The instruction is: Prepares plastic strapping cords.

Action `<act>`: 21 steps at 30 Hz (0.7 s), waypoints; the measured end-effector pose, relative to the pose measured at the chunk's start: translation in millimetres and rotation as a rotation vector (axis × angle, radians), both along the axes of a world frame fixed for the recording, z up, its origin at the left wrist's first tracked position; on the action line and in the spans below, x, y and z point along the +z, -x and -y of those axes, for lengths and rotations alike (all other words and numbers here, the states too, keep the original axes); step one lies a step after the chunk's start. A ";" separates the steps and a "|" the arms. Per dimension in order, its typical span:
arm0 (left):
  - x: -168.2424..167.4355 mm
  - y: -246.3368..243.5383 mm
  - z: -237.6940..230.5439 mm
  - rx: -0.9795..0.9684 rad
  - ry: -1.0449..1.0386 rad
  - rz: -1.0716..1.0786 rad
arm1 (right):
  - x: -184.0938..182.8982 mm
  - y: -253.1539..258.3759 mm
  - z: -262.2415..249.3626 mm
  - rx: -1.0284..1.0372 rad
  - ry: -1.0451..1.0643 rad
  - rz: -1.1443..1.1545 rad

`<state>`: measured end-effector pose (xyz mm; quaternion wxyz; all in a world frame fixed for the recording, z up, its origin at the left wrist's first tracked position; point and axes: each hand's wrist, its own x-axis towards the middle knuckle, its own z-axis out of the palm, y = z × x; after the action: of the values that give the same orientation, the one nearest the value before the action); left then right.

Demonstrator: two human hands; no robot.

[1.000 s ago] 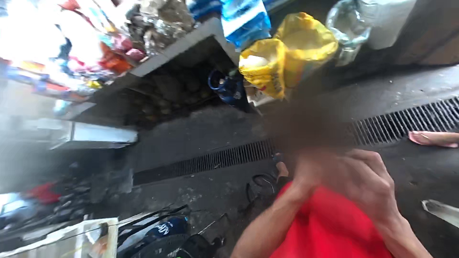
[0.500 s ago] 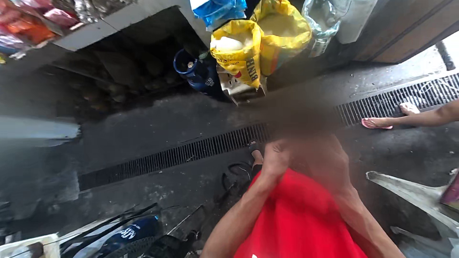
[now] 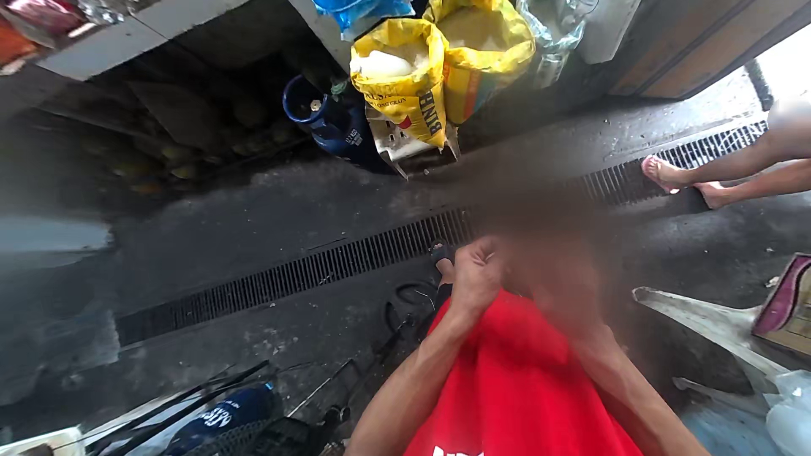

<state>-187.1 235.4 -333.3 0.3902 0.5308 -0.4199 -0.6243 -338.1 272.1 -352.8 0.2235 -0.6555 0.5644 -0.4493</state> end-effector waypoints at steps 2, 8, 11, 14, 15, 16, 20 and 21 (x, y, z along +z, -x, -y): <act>0.4 -0.8 -1.4 -0.016 0.004 -0.002 | -1.1 -2.7 0.2 -0.005 -0.022 0.017; 1.0 -1.8 -1.0 -0.029 -0.001 0.004 | -1.4 -5.7 1.8 0.026 -0.107 0.173; 1.9 -2.4 -0.5 -0.028 0.009 0.038 | -2.5 -5.6 2.4 0.010 -0.113 0.190; 4.0 -3.3 -0.4 -0.032 0.052 0.088 | -1.8 -5.6 4.2 -0.010 -0.073 0.141; 4.3 -3.3 -0.6 -0.032 0.073 0.109 | -1.6 -5.7 5.0 -0.019 -0.053 0.114; 4.3 -3.2 -1.2 -0.034 0.098 0.126 | -1.3 -5.9 5.7 -0.029 -0.032 0.084; 6.7 -3.9 -6.3 -0.111 0.183 0.227 | -3.1 -6.7 8.6 -0.101 0.074 -0.034; 8.7 -3.6 -7.3 -0.149 0.190 0.247 | -3.8 -5.6 9.7 -0.119 0.092 -0.059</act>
<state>-183.5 242.7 -324.6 0.3366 0.5319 -0.5598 -0.5389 -332.6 262.3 -356.6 0.1490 -0.6433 0.5876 -0.4677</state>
